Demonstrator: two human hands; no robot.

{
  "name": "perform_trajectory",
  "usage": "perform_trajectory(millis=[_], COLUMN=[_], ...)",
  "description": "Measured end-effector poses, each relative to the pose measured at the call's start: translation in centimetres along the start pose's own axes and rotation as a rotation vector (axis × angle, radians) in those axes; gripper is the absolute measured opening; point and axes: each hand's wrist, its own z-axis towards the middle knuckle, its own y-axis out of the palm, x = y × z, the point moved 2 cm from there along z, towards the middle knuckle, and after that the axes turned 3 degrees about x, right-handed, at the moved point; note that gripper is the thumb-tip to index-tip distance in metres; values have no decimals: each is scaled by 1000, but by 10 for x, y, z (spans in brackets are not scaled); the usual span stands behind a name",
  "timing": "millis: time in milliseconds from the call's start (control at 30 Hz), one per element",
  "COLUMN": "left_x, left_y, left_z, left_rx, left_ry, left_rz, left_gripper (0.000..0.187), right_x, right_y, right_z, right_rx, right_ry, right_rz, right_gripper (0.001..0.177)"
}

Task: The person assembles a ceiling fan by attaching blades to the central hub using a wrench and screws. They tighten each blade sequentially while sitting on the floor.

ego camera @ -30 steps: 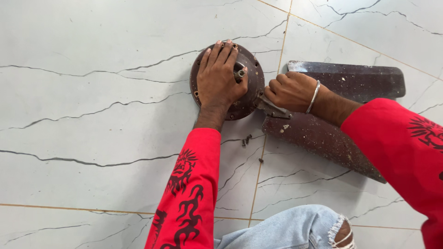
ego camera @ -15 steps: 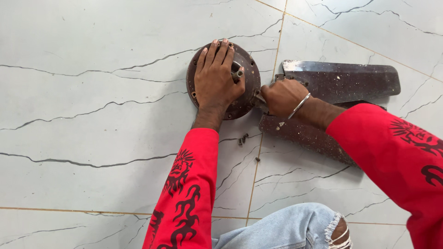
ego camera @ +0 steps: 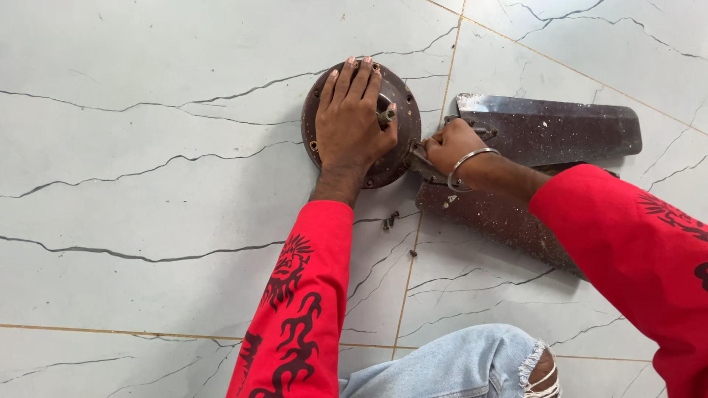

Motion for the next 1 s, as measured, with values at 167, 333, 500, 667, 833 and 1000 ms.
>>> perform_trajectory(millis=[167,333,500,667,833,1000], left_x=[0,0,-2,1,0,3], left_y=[-1,-5,-4,-5,-3,-9], left_z=[0,1,2,2,-1,-1], left_rx=[22,18,-12,15,-3,20], left_ry=[-9,-18,-10,-18,-20,-9], left_rz=[-6,-30,-35,-44,-11,-24], left_gripper=[53,53,54,53,55,53], right_x=[3,-13,-23,-14,-10,-20], right_y=[-4,-22,-24,-22,-17,-24], right_z=[2,-5,-10,-13,-4,-5], right_rx=[-90,-13,-34,-72,-153,-217], right_ry=[133,-600,-788,-434,-99,385], right_rz=[68,-424,-941,-564,-241,290], right_gripper=[36,31,21,40,43,29])
